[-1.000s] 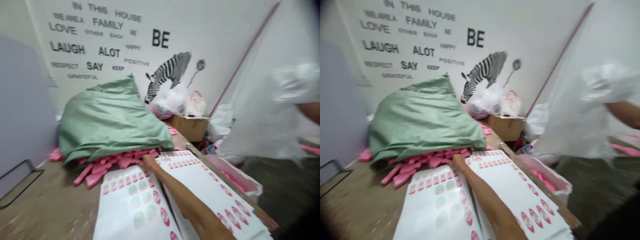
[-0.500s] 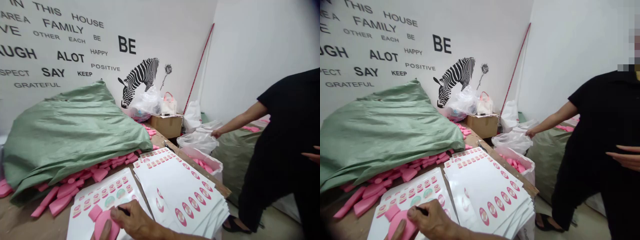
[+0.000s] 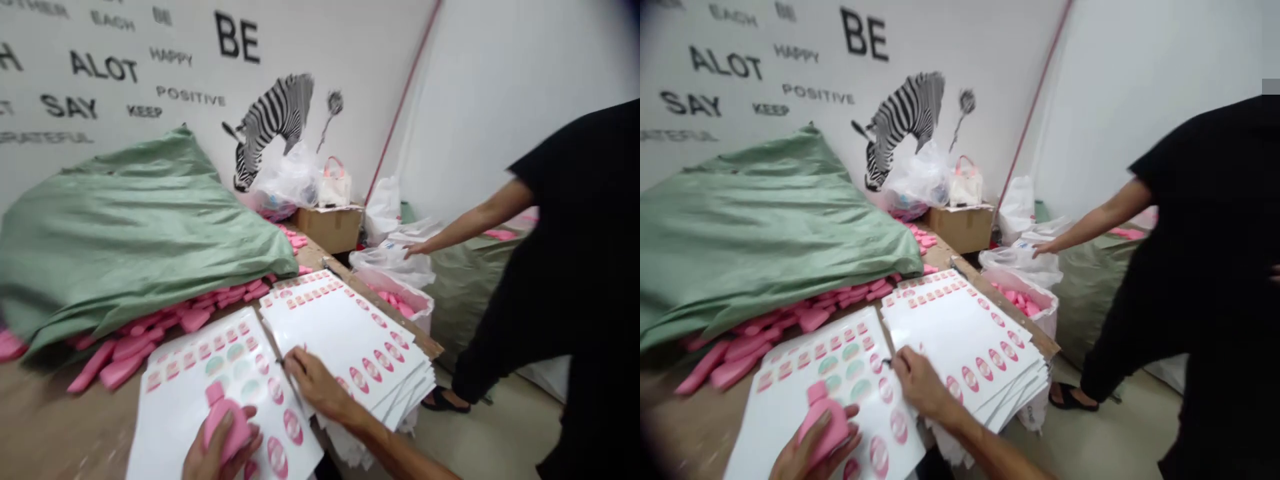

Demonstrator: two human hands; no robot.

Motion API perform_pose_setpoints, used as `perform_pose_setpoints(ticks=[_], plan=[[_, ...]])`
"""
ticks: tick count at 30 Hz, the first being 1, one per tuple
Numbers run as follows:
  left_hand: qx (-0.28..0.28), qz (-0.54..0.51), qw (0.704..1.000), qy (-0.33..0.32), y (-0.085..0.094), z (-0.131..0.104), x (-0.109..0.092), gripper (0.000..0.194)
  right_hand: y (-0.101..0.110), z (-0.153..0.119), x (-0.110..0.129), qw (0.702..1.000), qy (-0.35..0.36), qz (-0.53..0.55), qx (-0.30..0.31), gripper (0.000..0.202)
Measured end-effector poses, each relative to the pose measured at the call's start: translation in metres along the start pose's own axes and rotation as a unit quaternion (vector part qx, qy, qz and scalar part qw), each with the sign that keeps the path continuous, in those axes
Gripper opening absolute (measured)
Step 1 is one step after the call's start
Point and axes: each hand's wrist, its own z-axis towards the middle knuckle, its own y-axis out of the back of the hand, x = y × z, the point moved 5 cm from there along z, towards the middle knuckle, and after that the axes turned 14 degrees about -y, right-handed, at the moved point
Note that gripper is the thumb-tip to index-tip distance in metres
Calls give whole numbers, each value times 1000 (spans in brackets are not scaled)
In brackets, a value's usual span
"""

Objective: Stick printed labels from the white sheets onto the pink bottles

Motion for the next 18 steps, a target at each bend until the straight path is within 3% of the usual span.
perform_pose_setpoints(ticks=[5, 11, 18], plan=[[64, -19, 997, -38, -3, -15, -10, 38, 5, 16, -18, 999, -17, -39, -4, 25], [-17, -36, 997, -64, 26, -2, -7, 44, -13, 32, -16, 992, 8, -126, 14, 23], [6, -19, 997, -77, 5, 19, -4, 44, -57, 44, -6, 939, 150, -305, -46, 14]])
